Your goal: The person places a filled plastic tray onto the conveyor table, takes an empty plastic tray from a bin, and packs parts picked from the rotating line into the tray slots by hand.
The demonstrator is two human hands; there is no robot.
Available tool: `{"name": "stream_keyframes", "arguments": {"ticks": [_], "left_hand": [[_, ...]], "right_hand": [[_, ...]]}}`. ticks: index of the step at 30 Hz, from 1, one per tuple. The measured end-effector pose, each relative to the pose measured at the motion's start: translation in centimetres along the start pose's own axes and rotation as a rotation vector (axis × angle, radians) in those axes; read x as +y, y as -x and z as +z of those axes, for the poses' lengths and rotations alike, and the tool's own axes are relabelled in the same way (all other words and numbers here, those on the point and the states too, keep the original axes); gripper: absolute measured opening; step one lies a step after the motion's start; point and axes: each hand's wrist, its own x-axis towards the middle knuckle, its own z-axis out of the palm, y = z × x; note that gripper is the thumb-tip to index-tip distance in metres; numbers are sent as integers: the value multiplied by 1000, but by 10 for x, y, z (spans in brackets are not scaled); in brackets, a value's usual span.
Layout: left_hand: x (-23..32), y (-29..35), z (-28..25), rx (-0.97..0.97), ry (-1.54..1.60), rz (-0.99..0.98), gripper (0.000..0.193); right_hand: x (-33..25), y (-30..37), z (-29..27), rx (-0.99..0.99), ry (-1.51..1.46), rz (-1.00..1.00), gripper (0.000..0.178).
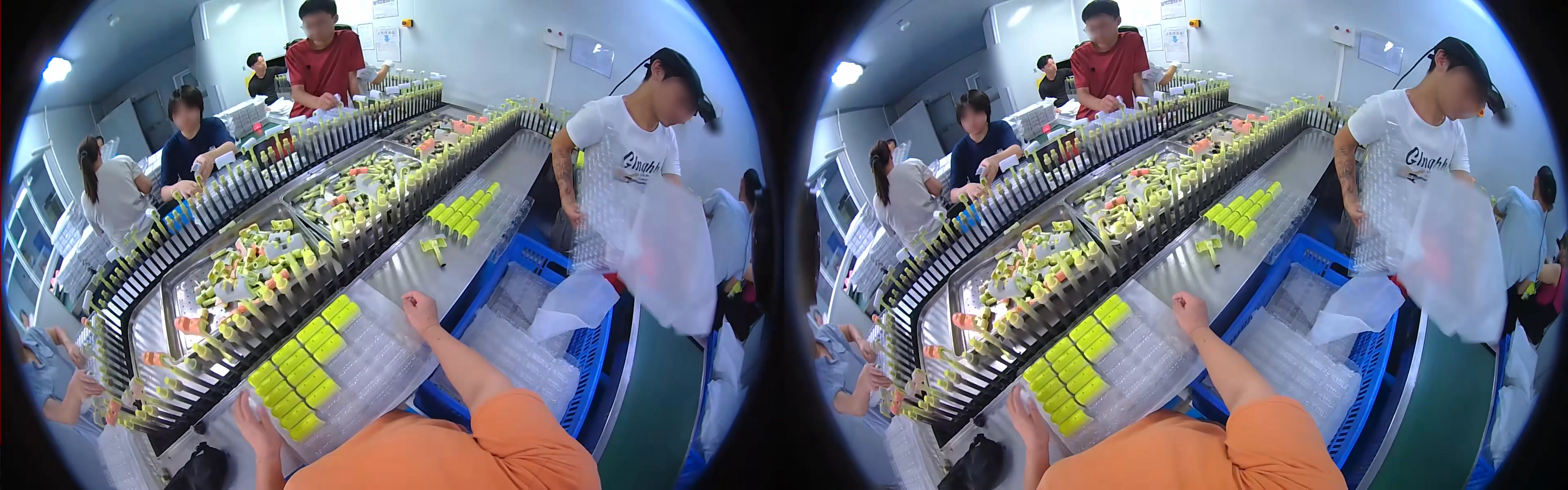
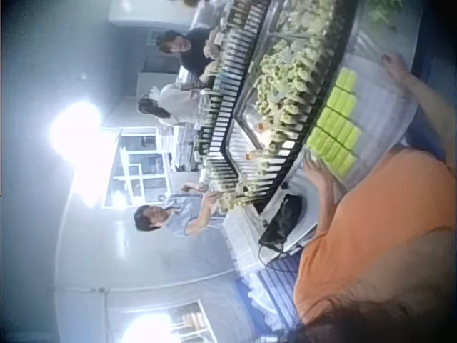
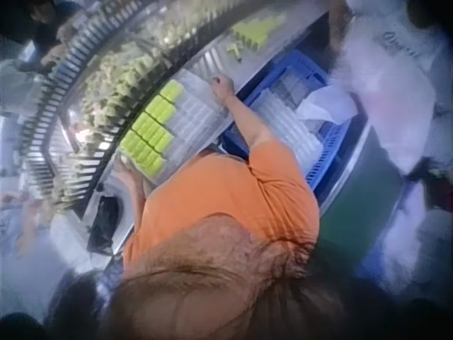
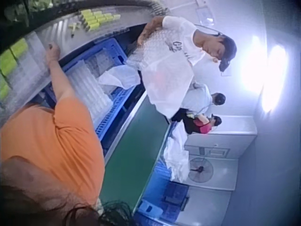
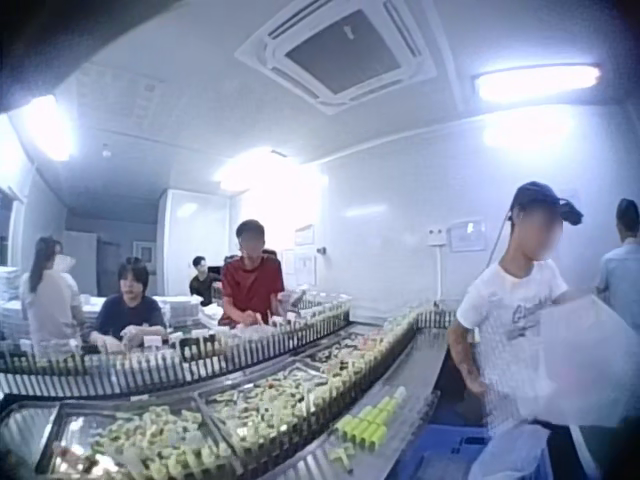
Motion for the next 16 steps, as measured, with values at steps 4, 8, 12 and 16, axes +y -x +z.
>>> {"name": "stream_keyframes", "arguments": {"ticks": [4, 8, 12, 16], "left_hand": [[-44, 36, 10, 217, 140, -246, 39], [-68, 40, 30, 329, 360, -463, 38], [-45, 34, 16, 194, 164, -294, 37], [-41, 35, 9, 191, 218, -359, 36]], "right_hand": [[0, -1, 3, 55, -1, -39, 13], [-3, -2, 8, 54, 59, -63, 13], [-4, -2, 1, 40, 81, -28, 13], [-4, 0, -2, 43, 28, -37, 16]]}}
